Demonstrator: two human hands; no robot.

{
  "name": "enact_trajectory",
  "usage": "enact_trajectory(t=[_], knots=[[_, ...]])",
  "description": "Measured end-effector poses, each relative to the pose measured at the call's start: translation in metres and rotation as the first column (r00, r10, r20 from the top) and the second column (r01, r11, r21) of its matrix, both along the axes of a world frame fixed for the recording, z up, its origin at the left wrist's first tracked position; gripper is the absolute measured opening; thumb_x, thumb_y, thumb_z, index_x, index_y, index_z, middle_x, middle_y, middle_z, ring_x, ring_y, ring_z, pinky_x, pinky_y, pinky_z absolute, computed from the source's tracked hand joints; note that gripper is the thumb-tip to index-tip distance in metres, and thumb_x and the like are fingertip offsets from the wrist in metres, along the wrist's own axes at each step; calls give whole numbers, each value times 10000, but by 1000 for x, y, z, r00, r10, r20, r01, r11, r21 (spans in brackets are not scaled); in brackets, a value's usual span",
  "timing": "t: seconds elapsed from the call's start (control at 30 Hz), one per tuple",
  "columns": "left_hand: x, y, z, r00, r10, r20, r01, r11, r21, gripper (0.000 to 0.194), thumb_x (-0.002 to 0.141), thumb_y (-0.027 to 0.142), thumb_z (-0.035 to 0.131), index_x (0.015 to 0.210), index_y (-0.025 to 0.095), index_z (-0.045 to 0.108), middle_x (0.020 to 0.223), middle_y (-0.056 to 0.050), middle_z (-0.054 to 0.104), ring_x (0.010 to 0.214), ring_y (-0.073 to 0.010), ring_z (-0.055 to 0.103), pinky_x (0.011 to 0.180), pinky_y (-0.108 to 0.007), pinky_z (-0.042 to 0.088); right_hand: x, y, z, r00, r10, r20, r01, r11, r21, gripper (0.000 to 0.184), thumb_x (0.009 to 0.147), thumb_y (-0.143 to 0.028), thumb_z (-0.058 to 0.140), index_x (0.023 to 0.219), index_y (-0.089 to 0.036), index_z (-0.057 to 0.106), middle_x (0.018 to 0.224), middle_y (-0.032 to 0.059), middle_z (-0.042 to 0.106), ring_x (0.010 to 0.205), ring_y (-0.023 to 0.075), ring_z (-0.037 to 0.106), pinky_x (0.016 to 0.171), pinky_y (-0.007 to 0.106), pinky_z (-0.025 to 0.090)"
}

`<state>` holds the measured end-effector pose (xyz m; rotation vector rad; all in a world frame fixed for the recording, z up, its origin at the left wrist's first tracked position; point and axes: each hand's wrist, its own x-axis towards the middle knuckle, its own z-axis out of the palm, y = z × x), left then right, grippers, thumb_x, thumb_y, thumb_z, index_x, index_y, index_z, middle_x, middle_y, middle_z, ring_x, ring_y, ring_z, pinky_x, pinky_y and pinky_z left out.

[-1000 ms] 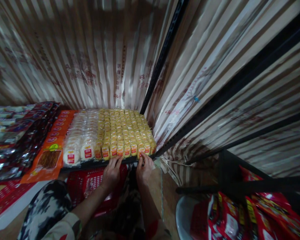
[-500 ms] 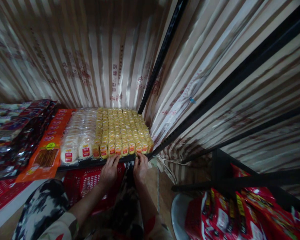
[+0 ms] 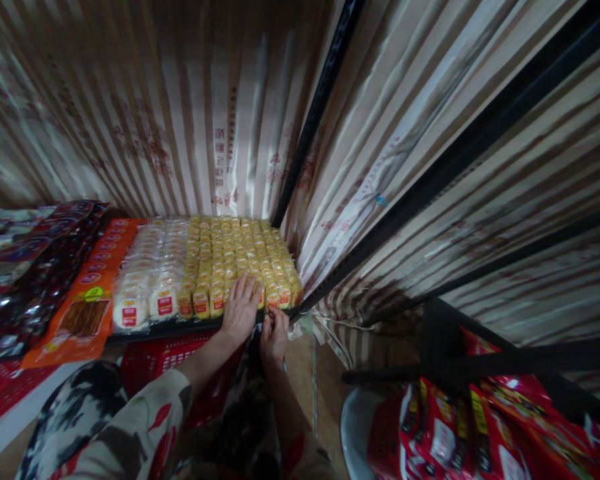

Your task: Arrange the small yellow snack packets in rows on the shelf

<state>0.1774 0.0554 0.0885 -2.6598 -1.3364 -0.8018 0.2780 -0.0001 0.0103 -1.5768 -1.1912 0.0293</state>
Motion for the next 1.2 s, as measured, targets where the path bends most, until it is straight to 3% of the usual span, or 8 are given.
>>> enact_trajectory(t=[0.2, 0.43, 0.67, 0.87, 1.2], knots=[[2, 13, -9, 1000, -16, 18, 16, 1000, 10, 391, 823, 118, 455, 1202, 178, 529, 1338, -111, 470, 1317, -287, 281, 1052, -506, 296, 0, 2, 4, 998, -19, -56, 17, 999, -38, 242, 898, -286, 392, 1039, -165, 547, 974, 103, 550, 866, 176, 560, 782, 350, 498], [-5, 15, -3, 999, -49, 20, 50, 998, -23, 346, 825, 128, 463, 1149, 194, 566, 1320, -83, 489, 1294, -293, 302, 1032, -496, 328, 1, 14, 12, 988, -118, -95, 107, 988, -111, 246, 897, -356, 407, 853, -169, 561, 817, 53, 532, 682, 143, 532, 652, 277, 480], [-4, 17, -5, 998, -64, 17, 64, 998, -3, 387, 813, 125, 482, 1191, 181, 543, 1324, -103, 486, 1296, -294, 306, 1038, -500, 312, 1, 18, 17, 990, -135, -50, 128, 985, -119, 262, 897, -370, 407, 840, -168, 564, 792, 45, 541, 681, 141, 543, 656, 262, 462], [-3, 15, -4, 997, -73, 26, 73, 997, 0, 364, 838, 142, 447, 1185, 172, 549, 1317, -116, 494, 1290, -281, 332, 1039, -493, 311, 7, 18, 21, 993, -117, 13, 117, 981, -158, 272, 893, -388, 410, 823, -181, 572, 786, 42, 565, 653, 136, 545, 645, 257, 453], [-4, 14, -11, 996, -94, 5, 93, 995, 39, 427, 840, 131, 428, 1264, 149, 476, 1358, -137, 449, 1312, -269, 309, 1070, -495, 261, 11, 17, 14, 995, -55, -81, 45, 992, -115, 250, 881, -380, 426, 835, -182, 571, 778, 30, 552, 671, 133, 539, 640, 252, 467]])
